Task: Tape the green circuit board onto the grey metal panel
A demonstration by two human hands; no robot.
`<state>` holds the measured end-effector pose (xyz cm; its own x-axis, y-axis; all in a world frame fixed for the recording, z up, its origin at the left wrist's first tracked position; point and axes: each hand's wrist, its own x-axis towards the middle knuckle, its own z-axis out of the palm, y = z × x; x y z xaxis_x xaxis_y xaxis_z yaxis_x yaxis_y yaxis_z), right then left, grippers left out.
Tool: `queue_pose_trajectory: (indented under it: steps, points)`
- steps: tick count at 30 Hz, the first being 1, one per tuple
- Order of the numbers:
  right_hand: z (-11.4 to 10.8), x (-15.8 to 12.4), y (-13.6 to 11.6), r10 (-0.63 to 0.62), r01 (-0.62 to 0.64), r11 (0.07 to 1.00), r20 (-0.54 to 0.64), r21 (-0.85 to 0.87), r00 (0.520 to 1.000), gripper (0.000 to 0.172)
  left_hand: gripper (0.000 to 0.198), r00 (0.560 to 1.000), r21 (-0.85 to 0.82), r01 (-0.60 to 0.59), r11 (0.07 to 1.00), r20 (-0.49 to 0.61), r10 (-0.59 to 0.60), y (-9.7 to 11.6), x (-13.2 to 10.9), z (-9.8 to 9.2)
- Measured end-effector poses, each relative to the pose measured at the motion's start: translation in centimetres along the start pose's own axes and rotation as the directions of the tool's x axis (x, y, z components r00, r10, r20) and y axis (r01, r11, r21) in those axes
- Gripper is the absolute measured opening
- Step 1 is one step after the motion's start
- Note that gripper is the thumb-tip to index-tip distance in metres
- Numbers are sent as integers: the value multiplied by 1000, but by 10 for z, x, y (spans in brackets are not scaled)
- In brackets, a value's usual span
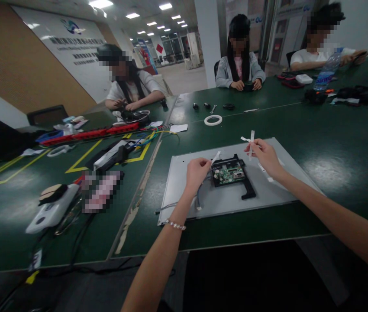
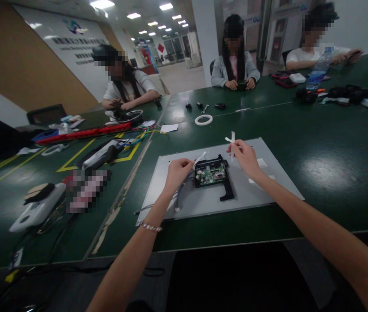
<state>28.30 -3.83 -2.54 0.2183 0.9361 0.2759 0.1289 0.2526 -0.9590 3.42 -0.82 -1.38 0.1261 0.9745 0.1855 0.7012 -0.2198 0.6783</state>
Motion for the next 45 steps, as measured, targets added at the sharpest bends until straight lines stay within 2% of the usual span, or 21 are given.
queue_pose_trajectory:
  steps: [4, 15, 19, 22, 25, 28, 35, 40, 45]
  points:
    - [-1, 1, 5, 5, -3, 996, 24, -85, 1000, 27, 26, 1000, 126, -2, 992, 22, 0, 0, -2, -2]
    - [-7, 6, 23, -17, 28, 985, 64, -169, 998, 26, 25, 999, 367, 42, 929, -9, -42, 9, -8, 2]
    - [-7, 4, 20, -20, 35, 978, 74, -208, 997, 27, 24, 999, 445, 8, 896, -34, 7, 10, -10, 2]
    - [-8, 2, 17, -40, 58, 968, 78, -244, 996, 28, 29, 991, 452, -99, 887, -40, 131, 12, -9, 1]
    - [-9, 2, 15, -56, 76, 959, 81, -274, 995, 27, 44, 962, 422, -273, 864, 95, 257, 12, -3, 1]
    - [-10, 3, 15, -61, 79, 957, 73, -280, 995, 26, 41, 938, 408, -332, 850, 241, 250, 10, 4, 3]
    - [-13, 5, 17, -79, 92, 945, 54, -313, 995, 24, 41, 900, 480, -405, 778, 361, 246, 9, 12, -4]
    - [-12, 3, 14, -98, 116, 936, 73, -333, 993, 24, 43, 815, 471, -538, 699, 501, 290, 16, 22, -16]
    - [-12, 1, 11, -101, 124, 922, 80, -367, 992, 25, 48, 756, 397, -576, 715, 592, 280, 16, 35, -20]
